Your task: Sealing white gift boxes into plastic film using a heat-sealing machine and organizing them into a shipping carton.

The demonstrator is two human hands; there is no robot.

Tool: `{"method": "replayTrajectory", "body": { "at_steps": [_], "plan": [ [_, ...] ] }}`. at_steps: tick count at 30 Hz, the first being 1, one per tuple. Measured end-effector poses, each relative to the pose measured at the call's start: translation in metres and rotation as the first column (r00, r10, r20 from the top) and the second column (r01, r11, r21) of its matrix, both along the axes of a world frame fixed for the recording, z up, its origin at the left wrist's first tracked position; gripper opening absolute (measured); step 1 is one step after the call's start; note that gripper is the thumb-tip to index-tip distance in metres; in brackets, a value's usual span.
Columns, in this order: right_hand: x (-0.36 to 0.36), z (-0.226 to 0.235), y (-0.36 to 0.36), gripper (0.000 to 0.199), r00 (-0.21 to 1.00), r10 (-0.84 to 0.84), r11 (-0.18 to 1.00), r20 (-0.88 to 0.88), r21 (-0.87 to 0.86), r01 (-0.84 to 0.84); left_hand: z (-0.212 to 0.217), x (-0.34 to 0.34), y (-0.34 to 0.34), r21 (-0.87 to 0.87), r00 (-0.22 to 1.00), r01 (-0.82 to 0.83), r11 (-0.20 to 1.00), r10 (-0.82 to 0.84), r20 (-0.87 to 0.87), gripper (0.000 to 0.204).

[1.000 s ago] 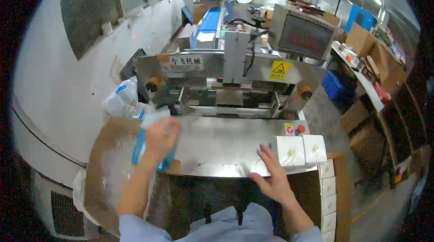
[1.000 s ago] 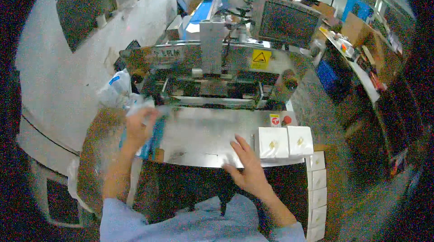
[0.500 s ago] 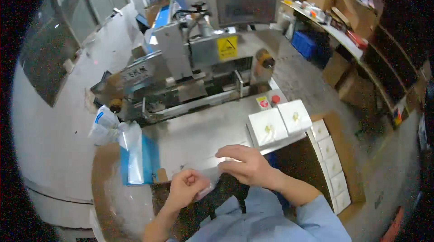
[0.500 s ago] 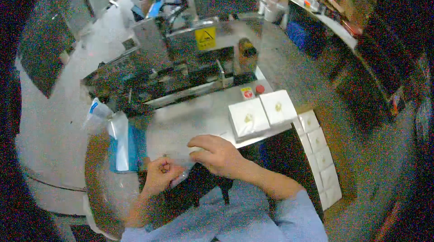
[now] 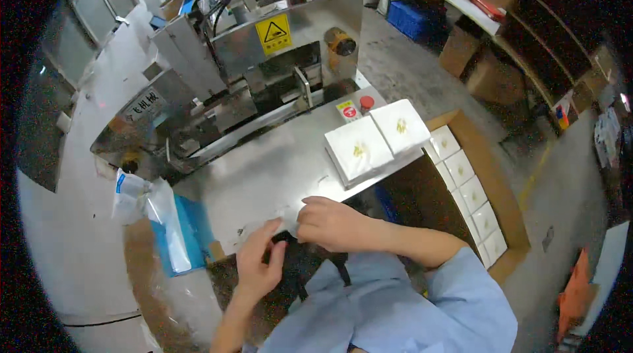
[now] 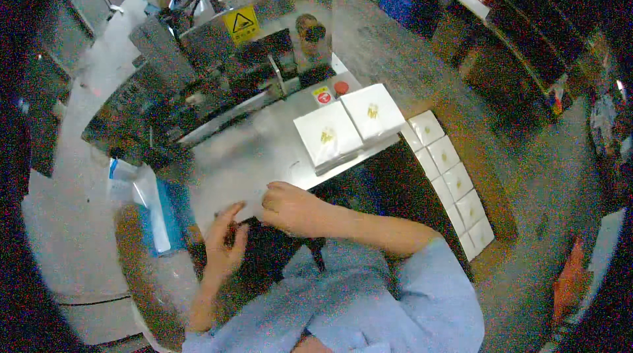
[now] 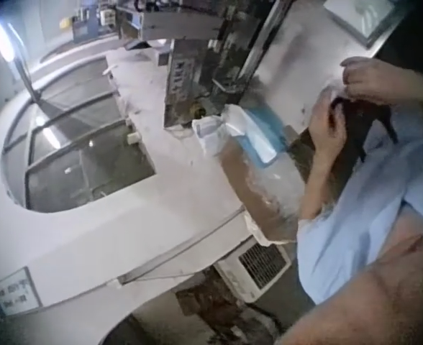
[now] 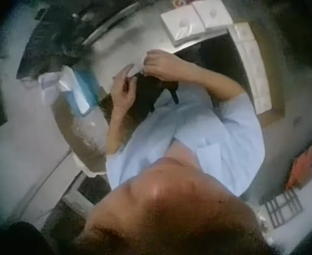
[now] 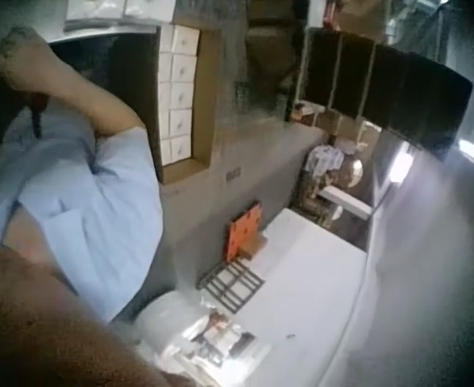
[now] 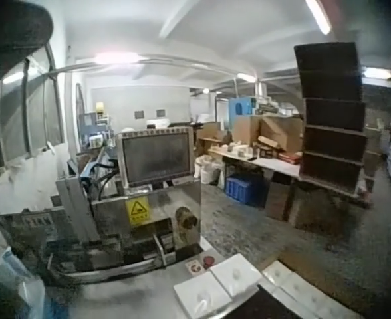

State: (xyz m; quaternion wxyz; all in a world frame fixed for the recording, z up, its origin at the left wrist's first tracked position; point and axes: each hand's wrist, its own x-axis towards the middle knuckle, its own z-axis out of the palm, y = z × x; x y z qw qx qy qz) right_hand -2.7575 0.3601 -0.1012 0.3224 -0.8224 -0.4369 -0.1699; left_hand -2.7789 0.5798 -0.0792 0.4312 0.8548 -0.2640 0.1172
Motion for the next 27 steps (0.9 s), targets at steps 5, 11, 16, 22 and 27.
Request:
{"method": "replayTrajectory", "body": {
  "at_steps": [5, 11, 16, 22, 27],
  "plan": [
    [0.008, 0.007, 0.005, 0.01, 0.998, 0.032, 0.998, -0.053, -0.048, -0.035, 0.01, 0.028, 0.006, 0.19, 0.944, 0.327, 0.926, -0.314, -0.099, 0.032],
    [0.018, 0.019, -0.025, 0.015, 0.928, -0.109, 0.92, -0.356, -0.389, -0.042, 0.024, 0.036, 0.029, 0.516, 0.921, 0.364, 0.776, -0.216, -0.325, 0.02],
    [0.05, 0.04, -0.037, 0.013, 0.867, 0.236, 0.947, -0.438, -0.097, -0.307, 0.052, 0.036, 0.056, 0.314, 0.87, 0.34, 0.887, -0.17, -0.462, 0.021],
    [0.137, 0.033, -0.026, 0.026, 0.841, 0.029, 0.923, -0.541, -0.308, -0.23, 0.03, 0.125, 0.071, 0.362, 0.847, 0.354, 0.862, -0.132, -0.514, 0.025],
    [0.239, -0.001, 0.009, 0.023, 0.786, -0.032, 0.885, -0.617, -0.384, -0.264, -0.037, 0.233, 0.112, 0.263, 0.784, 0.393, 0.881, -0.173, -0.596, 0.031]
  ]
}}
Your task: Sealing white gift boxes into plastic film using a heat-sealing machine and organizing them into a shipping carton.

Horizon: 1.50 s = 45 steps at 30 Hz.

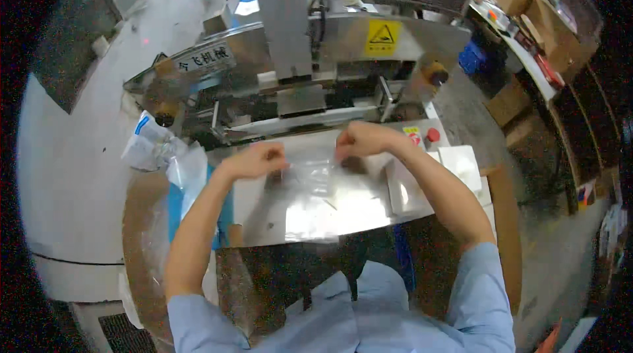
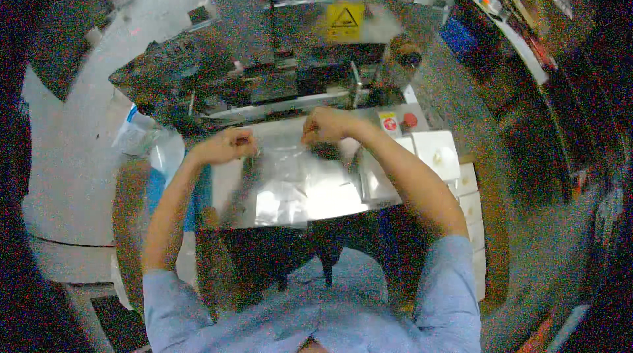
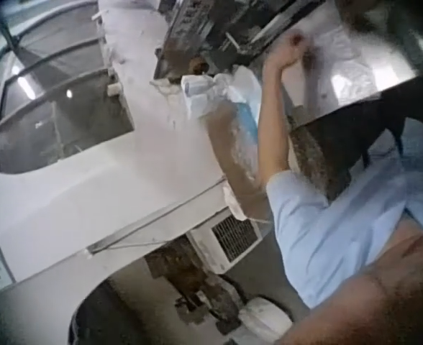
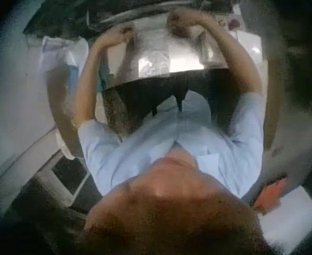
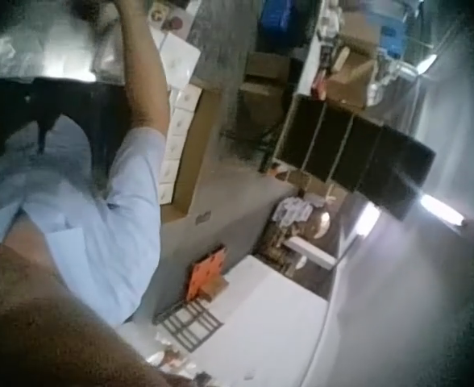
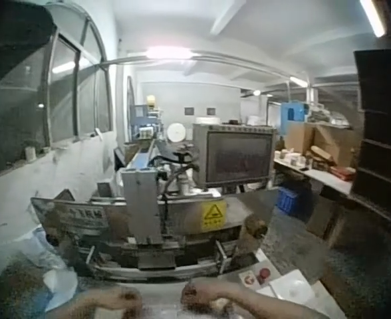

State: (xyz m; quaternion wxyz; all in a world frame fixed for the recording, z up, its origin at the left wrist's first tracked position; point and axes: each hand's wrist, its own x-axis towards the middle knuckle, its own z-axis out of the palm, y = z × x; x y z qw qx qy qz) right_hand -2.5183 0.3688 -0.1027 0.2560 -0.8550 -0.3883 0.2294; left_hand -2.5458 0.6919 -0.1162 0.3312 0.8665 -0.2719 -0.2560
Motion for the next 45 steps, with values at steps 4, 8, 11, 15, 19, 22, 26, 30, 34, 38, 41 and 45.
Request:
{"method": "replayTrajectory", "body": {
  "at_steps": [4, 8, 11, 15, 19, 22, 26, 30, 34, 38, 41, 45],
  "plan": [
    [0.059, -0.01, 0.007, 0.025, 0.996, -0.07, 0.996, 0.063, -0.059, 0.074, 0.005, 0.072, -0.013, -0.005, 0.944, -0.27, 0.963, 0.264, -0.198, 0.031],
    [0.118, -0.027, 0.005, 0.029, 0.959, -0.243, 0.967, 0.144, -0.044, 0.251, -0.022, 0.139, 0.0, -0.194, 0.944, -0.33, 0.924, 0.317, -0.098, 0.038],
    [0.136, -0.029, -0.034, 0.03, 0.961, -0.216, 0.922, -0.173, 0.288, 0.259, -0.034, 0.164, -0.039, -0.085, 0.963, -0.255, 0.963, 0.261, 0.066, 0.049],
    [0.064, -0.017, 0.077, 0.029, 0.829, -0.154, 0.971, 0.537, -0.072, 0.227, -0.081, 0.163, 0.019, -0.281, 0.921, -0.378, 0.882, 0.389, -0.019, 0.043],
    [0.042, -0.034, 0.044, 0.038, 0.759, -0.175, 0.931, 0.627, -0.145, 0.335, -0.01, 0.04, -0.099, 0.01, 0.585, -0.606, 0.796, 0.437, 0.683, 0.039],
    [0.039, -0.017, 0.057, 0.045, 0.779, -0.129, 0.926, 0.614, -0.206, 0.316, -0.036, -0.068, -0.105, 0.011, 0.678, -0.458, 0.889, 0.342, 0.65, 0.058],
    [0.044, -0.02, 0.064, 0.047, 0.808, -0.103, 0.933, 0.581, -0.225, 0.281, -0.065, -0.151, -0.116, -0.008, 0.683, -0.452, 0.892, 0.352, 0.64, 0.069],
    [0.04, -0.029, 0.066, 0.044, 0.774, -0.163, 0.924, 0.611, -0.182, 0.338, -0.074, -0.165, -0.12, -0.105, 0.57, -0.477, 0.873, 0.398, 0.719, 0.064],
    [0.042, -0.036, 0.061, 0.038, 0.702, -0.19, 0.937, 0.686, -0.086, 0.338, -0.076, -0.165, -0.122, -0.133, 0.549, -0.468, 0.874, 0.406, 0.731, 0.059],
    [0.044, -0.038, 0.067, 0.035, 0.699, -0.204, 0.926, 0.686, -0.097, 0.366, -0.078, -0.168, -0.12, -0.12, 0.558, -0.478, 0.87, 0.406, 0.724, 0.058],
    [0.051, -0.035, 0.066, 0.03, 0.685, -0.199, 0.923, 0.701, -0.1, 0.371, -0.077, -0.166, -0.122, -0.1, 0.567, -0.477, 0.873, 0.392, 0.724, 0.057],
    [0.058, -0.026, 0.063, 0.024, 0.663, -0.167, 0.937, 0.73, -0.092, 0.338, -0.075, -0.167, -0.123, -0.112, 0.583, -0.478, 0.871, 0.41, 0.701, 0.056]
  ]
}}
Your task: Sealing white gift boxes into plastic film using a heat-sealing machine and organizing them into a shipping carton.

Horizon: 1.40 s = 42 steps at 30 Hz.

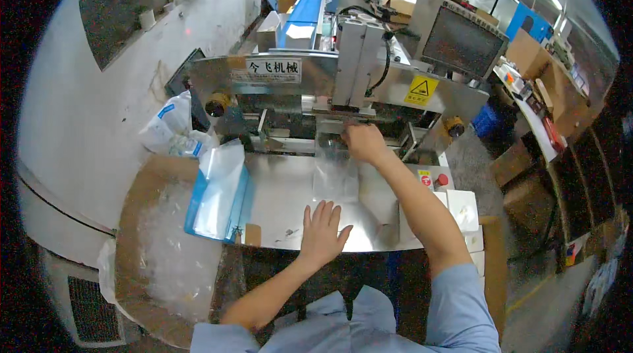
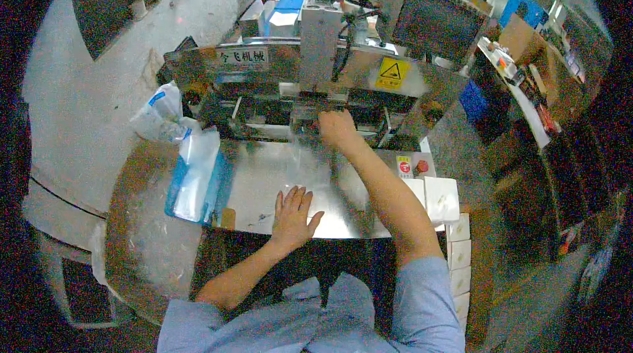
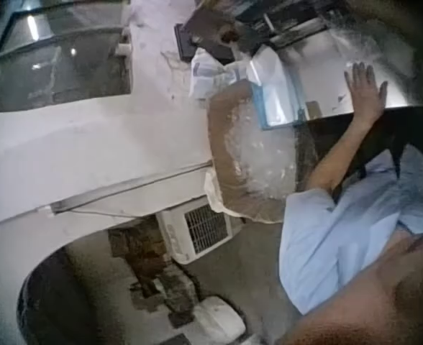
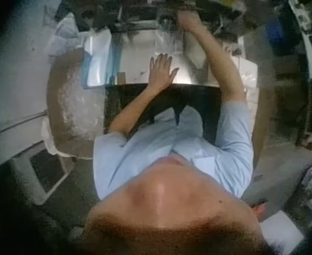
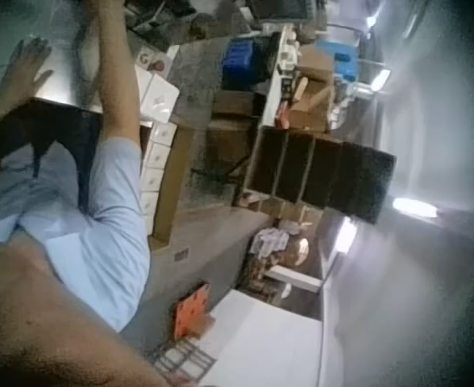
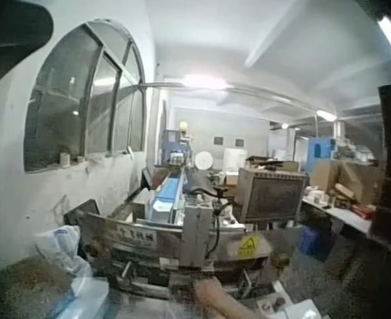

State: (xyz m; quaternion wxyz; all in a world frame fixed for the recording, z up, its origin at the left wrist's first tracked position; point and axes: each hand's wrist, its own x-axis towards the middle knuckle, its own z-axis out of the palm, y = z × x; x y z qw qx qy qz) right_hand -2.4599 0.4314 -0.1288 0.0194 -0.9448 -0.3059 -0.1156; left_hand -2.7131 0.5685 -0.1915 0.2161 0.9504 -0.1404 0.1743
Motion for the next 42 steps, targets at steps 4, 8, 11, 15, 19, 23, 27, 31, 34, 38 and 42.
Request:
{"method": "replayTrajectory", "body": {
  "at_steps": [4, 8, 11, 15, 19, 23, 27, 31, 34, 38, 42],
  "plan": [
    [-0.003, 0.01, 0.003, 0.026, 0.998, 0.039, 0.999, 0.042, -0.028, -0.038, 0.002, 0.002, 0.003, -0.111, 0.999, -0.011, 0.994, 0.006, -0.05, 0.057],
    [-0.005, 0.017, 0.007, 0.029, 1.0, -0.013, 1.0, 0.01, -0.028, 0.013, 0.005, 0.001, 0.006, -0.204, 0.991, -0.101, 0.974, 0.116, 0.064, 0.066],
    [-0.003, 0.02, 0.007, 0.031, 1.0, -0.011, 0.999, -0.008, -0.038, 0.01, 0.003, 0.002, 0.008, -0.269, 0.975, -0.172, 0.948, 0.202, 0.09, 0.072],
    [0.002, 0.019, 0.004, 0.032, 1.0, -0.025, 0.999, 0.012, -0.04, 0.026, 0.004, 0.001, 0.009, -0.313, 0.972, -0.187, 0.931, 0.221, 0.077, 0.074],
    [-0.004, 0.029, 0.005, 0.035, 0.985, -0.089, 0.996, -0.147, -0.036, 0.085, 0.005, 0.0, 0.011, -0.365, 0.971, -0.18, 0.914, 0.225, 0.084, 0.072],
    [-0.052, 0.047, -0.005, 0.039, 0.969, -0.057, 0.952, -0.241, 0.278, 0.125, -0.001, -0.001, 0.016, -0.359, 0.965, -0.163, 0.919, 0.224, 0.134, 0.071],
    [-0.113, 0.044, -0.022, 0.047, 0.95, 0.007, 0.794, -0.314, 0.579, 0.186, -0.001, 0.002, 0.014, -0.356, 0.971, -0.158, 0.921, 0.211, 0.114, 0.072],
    [-0.149, 0.016, -0.025, 0.053, 0.927, -0.023, 0.757, -0.374, 0.599, 0.26, -0.004, 0.003, 0.016, -0.398, 0.974, -0.142, 0.906, 0.2, 0.108, 0.07],
    [-0.15, -0.01, -0.024, 0.059, 0.908, -0.031, 0.637, -0.417, 0.692, 0.339, 0.003, 0.014, 0.015, -0.635, 0.983, -0.138, 0.76, 0.182, 0.003, 0.067],
    [-0.14, -0.033, -0.011, 0.067, 0.806, -0.065, 0.41, -0.588, 0.721, 0.559, 0.014, 0.059, 0.032, -0.837, 0.962, -0.273, 0.474, 0.148, -0.229, 0.063],
    [-0.099, -0.073, -0.016, 0.069, 0.796, -0.087, 0.282, -0.599, 0.751, 0.597, 0.037, 0.106, 0.032, -0.835, 0.925, -0.292, 0.466, -0.084, -0.37, 0.061]
  ]
}}
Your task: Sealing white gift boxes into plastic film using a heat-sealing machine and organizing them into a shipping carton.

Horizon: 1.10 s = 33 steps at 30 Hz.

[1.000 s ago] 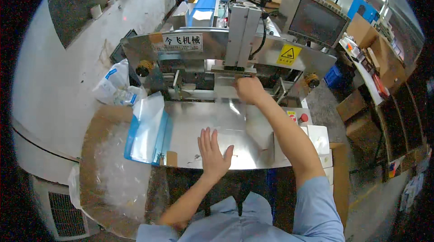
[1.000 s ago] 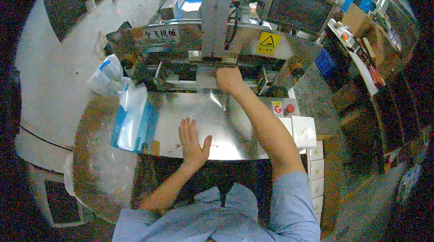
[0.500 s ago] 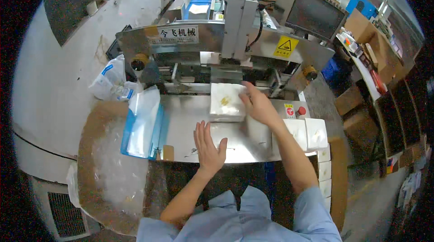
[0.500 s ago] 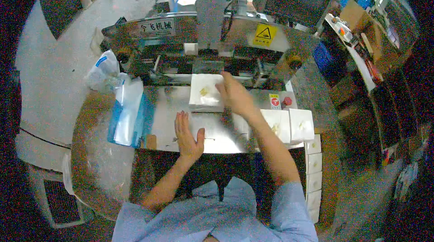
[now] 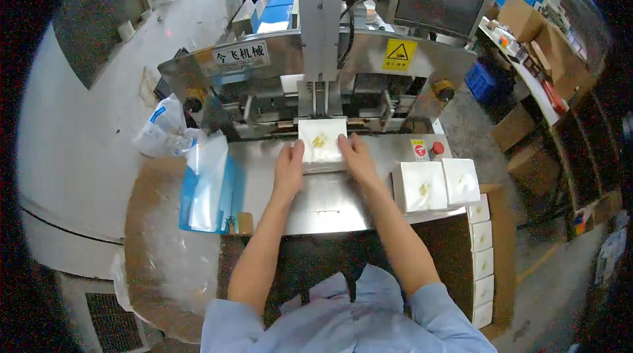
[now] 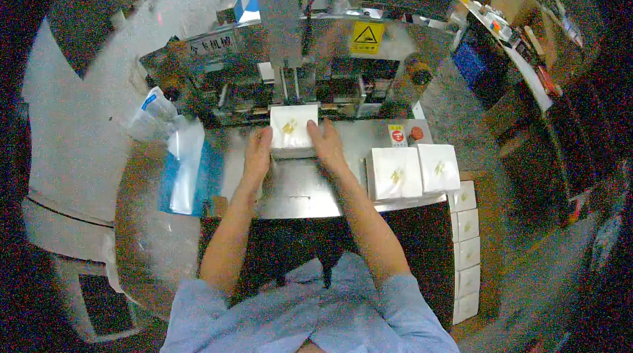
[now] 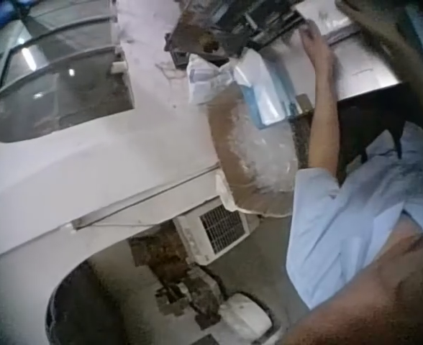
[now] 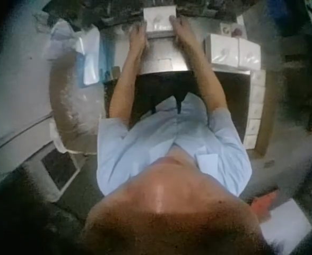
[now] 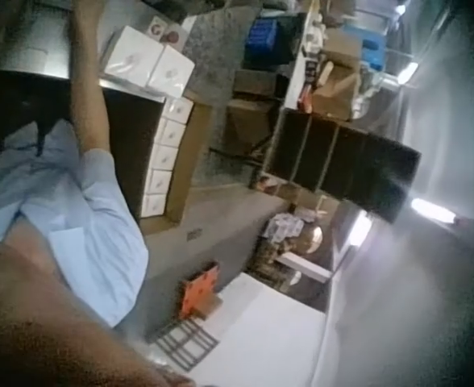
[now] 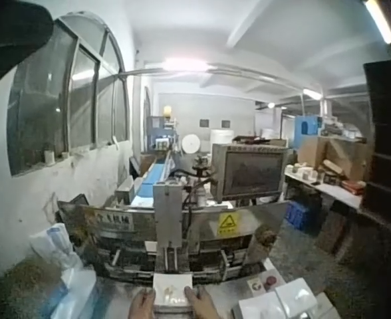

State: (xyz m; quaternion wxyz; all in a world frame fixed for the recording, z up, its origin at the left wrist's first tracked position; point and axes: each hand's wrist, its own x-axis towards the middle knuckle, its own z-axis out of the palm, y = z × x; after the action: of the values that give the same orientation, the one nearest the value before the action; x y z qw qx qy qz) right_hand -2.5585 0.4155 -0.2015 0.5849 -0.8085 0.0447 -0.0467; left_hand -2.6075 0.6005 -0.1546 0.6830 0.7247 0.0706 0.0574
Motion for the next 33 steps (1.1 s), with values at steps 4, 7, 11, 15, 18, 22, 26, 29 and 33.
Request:
{"method": "replayTrajectory", "body": {
  "at_steps": [4, 7, 11, 15, 18, 22, 26, 29, 33],
  "plan": [
    [0.0, 0.023, 0.018, 0.076, 0.966, 0.259, 0.962, 0.019, 0.078, -0.26, -0.001, 0.012, 0.005, 0.036, 0.998, -0.023, 0.999, 0.025, -0.061, 0.061],
    [-0.009, 0.013, 0.009, 0.066, 0.987, 0.15, 0.969, 0.065, 0.187, -0.159, 0.013, -0.001, -0.017, 0.078, 0.989, 0.007, 0.997, 0.004, -0.15, 0.062],
    [-0.062, 0.061, 0.016, 0.078, 0.983, 0.172, 0.906, 0.056, 0.383, -0.18, -0.005, -0.04, -0.021, 0.01, 0.985, -0.165, 0.986, 0.164, 0.056, 0.067],
    [-0.091, 0.063, 0.006, 0.094, 0.985, 0.082, 0.94, 0.15, 0.317, -0.127, -0.001, -0.061, -0.038, -0.016, 0.966, -0.122, 0.992, 0.122, 0.229, 0.058],
    [-0.113, 0.081, -0.001, 0.092, 0.979, 0.053, 0.919, 0.199, 0.373, -0.126, 0.017, -0.079, -0.041, -0.119, 0.97, -0.081, 0.99, 0.106, 0.218, 0.047],
    [-0.129, 0.094, -0.018, 0.091, 0.987, 0.083, 0.896, 0.139, 0.422, -0.134, 0.024, -0.097, -0.044, -0.028, 0.979, -0.06, 0.998, 0.064, 0.194, 0.037],
    [-0.138, 0.098, -0.046, 0.086, 0.983, 0.05, 0.897, 0.177, 0.425, -0.123, 0.031, -0.104, -0.059, -0.02, 0.95, 0.032, 0.999, -0.025, 0.311, 0.04],
    [-0.14, 0.111, -0.079, 0.079, 0.985, 0.099, 0.868, 0.143, 0.472, -0.156, 0.05, -0.106, -0.085, -0.042, 0.947, 0.234, 0.971, -0.218, 0.236, 0.049],
    [-0.137, 0.149, -0.14, 0.05, 0.995, 0.08, 0.961, 0.059, 0.259, -0.093, 0.064, -0.085, -0.119, 0.175, 0.885, 0.394, 0.902, -0.424, 0.193, 0.049]
  ]
}}
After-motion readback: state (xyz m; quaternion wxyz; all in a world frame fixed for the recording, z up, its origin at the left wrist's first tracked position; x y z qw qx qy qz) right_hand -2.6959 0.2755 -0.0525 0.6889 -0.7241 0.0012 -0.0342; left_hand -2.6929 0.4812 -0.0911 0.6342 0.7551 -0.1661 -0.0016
